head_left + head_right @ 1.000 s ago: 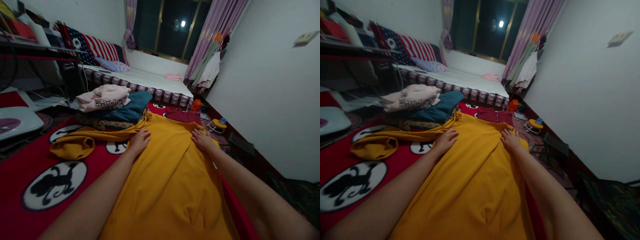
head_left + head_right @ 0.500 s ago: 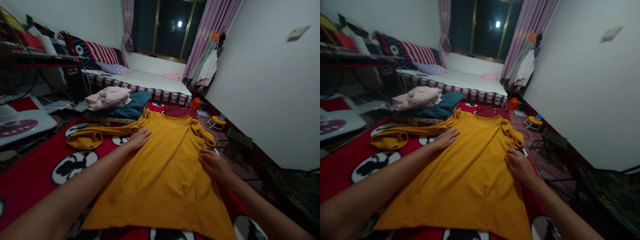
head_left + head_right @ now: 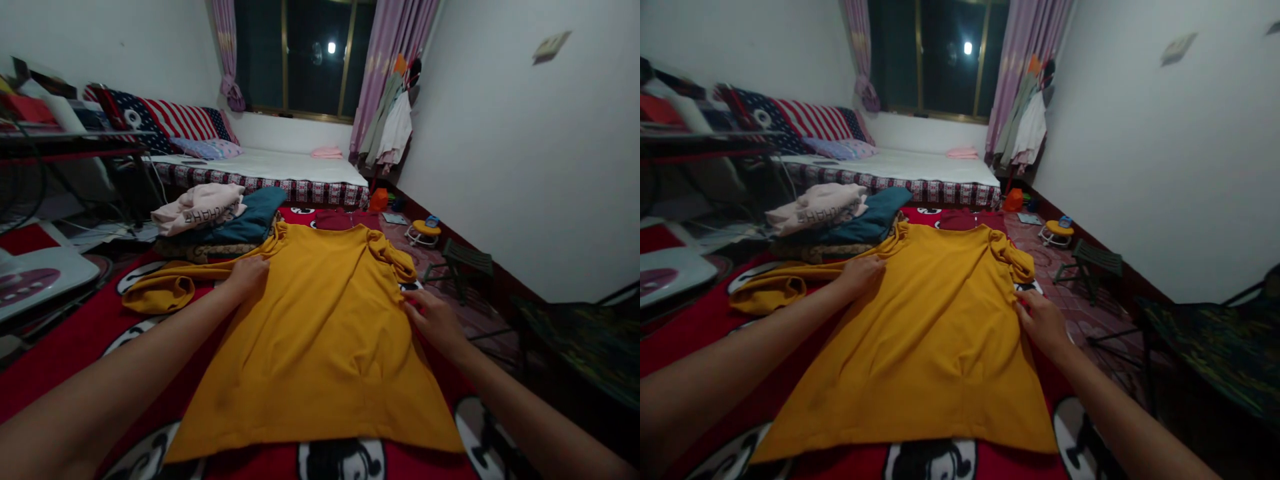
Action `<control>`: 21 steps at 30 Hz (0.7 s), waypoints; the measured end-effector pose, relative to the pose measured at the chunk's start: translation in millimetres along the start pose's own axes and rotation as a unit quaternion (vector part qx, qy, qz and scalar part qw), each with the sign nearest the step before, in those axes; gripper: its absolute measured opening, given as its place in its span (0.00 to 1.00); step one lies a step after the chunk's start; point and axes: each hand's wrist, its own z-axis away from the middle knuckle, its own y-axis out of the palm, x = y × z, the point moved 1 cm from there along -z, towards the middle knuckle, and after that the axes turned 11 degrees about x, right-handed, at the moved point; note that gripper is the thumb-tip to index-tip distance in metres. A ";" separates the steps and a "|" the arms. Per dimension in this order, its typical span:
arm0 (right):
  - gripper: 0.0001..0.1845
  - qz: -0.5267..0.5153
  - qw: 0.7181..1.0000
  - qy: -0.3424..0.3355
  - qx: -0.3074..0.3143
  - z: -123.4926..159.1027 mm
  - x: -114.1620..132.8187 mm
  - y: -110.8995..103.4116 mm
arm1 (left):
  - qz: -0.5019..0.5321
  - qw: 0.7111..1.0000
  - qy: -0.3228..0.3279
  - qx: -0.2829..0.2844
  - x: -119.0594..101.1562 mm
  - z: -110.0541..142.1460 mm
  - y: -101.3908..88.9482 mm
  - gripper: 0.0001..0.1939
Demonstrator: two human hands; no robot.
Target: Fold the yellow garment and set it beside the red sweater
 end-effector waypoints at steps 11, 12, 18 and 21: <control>0.17 0.131 0.988 0.074 -0.018 -45.6 8.5 15.7 | -0.026 0.998 0.061 0.014 -0.1 -15.9 0.1 0.14; 0.16 0.148 0.986 0.078 -0.007 -48.2 10.0 16.4 | -0.027 0.997 0.065 0.013 0.9 -16.8 1.0 0.14; 0.13 0.153 0.984 0.092 0.000 -52.9 -1.3 9.6 | -0.028 0.998 0.052 0.017 5.5 -13.1 -3.9 0.14; 0.13 0.148 0.984 0.098 -0.011 -49.2 -10.4 3.6 | -0.024 0.999 0.025 0.031 3.2 -8.7 -12.4 0.15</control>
